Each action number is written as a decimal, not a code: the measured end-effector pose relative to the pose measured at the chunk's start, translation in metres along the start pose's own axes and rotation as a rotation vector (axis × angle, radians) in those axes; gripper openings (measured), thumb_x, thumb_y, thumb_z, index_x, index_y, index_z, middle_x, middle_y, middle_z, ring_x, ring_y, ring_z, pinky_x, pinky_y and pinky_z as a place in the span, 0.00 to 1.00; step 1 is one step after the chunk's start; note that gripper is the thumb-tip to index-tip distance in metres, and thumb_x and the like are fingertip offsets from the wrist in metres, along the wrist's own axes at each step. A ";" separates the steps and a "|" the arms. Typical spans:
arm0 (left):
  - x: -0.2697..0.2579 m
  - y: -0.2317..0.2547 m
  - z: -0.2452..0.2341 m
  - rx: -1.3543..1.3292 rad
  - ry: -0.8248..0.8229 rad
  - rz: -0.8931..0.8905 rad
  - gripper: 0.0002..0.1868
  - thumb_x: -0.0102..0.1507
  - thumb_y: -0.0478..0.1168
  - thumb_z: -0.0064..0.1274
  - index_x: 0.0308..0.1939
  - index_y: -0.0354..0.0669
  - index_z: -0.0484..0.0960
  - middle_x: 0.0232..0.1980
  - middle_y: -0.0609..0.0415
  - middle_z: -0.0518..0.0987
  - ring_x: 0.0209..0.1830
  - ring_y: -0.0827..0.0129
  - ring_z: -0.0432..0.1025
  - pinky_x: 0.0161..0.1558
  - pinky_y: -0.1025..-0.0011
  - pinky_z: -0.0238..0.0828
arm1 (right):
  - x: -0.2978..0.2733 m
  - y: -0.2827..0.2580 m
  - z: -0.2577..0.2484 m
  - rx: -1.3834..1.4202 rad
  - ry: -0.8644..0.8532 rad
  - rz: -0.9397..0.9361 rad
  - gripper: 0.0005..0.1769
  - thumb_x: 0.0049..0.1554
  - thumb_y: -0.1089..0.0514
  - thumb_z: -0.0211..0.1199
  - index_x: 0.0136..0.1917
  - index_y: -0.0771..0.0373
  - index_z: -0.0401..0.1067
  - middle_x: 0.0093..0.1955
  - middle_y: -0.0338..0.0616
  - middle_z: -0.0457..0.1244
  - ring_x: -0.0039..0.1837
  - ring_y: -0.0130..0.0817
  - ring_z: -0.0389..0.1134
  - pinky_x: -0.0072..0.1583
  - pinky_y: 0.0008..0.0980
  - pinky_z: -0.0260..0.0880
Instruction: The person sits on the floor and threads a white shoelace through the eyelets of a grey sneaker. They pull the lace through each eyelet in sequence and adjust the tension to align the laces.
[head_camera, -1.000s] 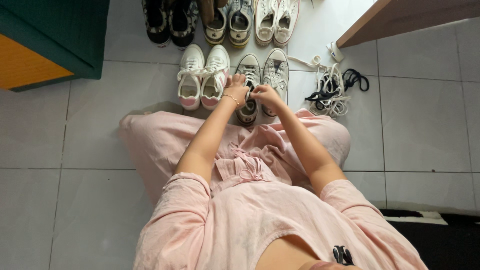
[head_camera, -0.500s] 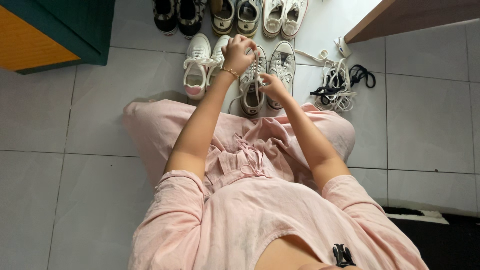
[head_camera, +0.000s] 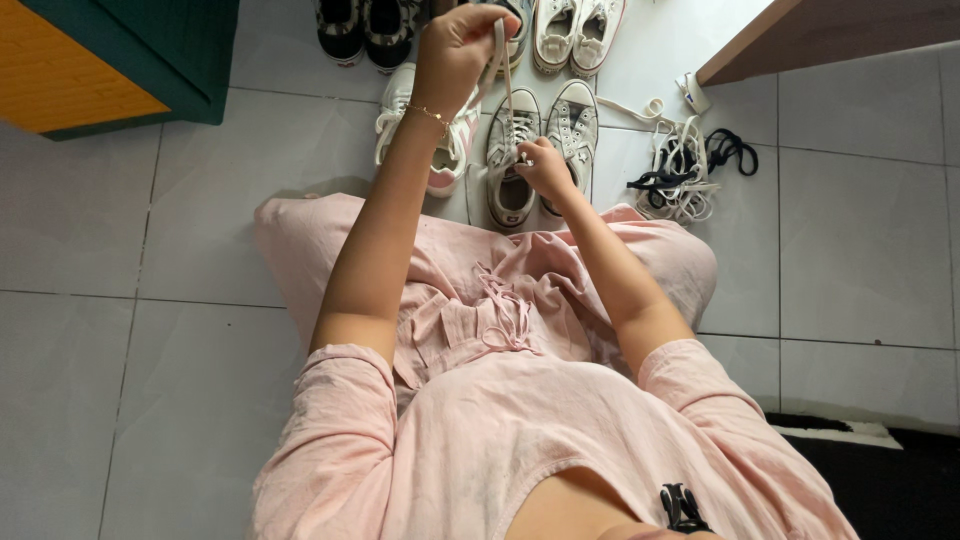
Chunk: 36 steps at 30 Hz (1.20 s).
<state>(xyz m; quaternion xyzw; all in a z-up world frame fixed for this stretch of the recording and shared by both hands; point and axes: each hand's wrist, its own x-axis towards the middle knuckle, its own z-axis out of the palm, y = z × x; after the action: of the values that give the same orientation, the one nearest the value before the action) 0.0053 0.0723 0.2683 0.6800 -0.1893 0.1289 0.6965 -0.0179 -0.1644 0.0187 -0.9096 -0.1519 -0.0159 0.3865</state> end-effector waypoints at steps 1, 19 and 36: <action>0.001 0.003 0.001 -0.053 0.008 -0.016 0.07 0.66 0.29 0.56 0.44 0.39 0.89 0.40 0.56 0.88 0.38 0.80 0.81 0.40 0.79 0.80 | 0.000 0.000 0.001 -0.001 -0.007 -0.004 0.13 0.50 0.60 0.72 0.50 0.58 0.78 0.48 0.50 0.63 0.50 0.48 0.67 0.52 0.40 0.67; -0.015 -0.010 0.042 0.252 -0.158 -0.038 0.07 0.65 0.41 0.62 0.43 0.43 0.87 0.32 0.62 0.85 0.30 0.83 0.76 0.34 0.79 0.72 | 0.010 -0.006 -0.043 0.121 -0.339 0.132 0.23 0.46 0.72 0.62 0.56 0.60 0.74 0.54 0.49 0.63 0.53 0.47 0.67 0.52 0.41 0.69; -0.001 -0.015 0.053 -0.099 0.071 0.033 0.08 0.70 0.32 0.49 0.46 0.38 0.84 0.42 0.56 0.86 0.44 0.74 0.80 0.49 0.75 0.77 | 0.013 0.011 -0.077 0.598 -0.013 0.227 0.09 0.63 0.63 0.60 0.55 0.63 0.78 0.41 0.36 0.68 0.40 0.22 0.67 0.42 0.23 0.67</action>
<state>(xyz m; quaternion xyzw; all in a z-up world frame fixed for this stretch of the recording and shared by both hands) 0.0064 0.0185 0.2541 0.6365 -0.1818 0.1550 0.7333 0.0041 -0.2223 0.0669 -0.7668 -0.0499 0.0786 0.6351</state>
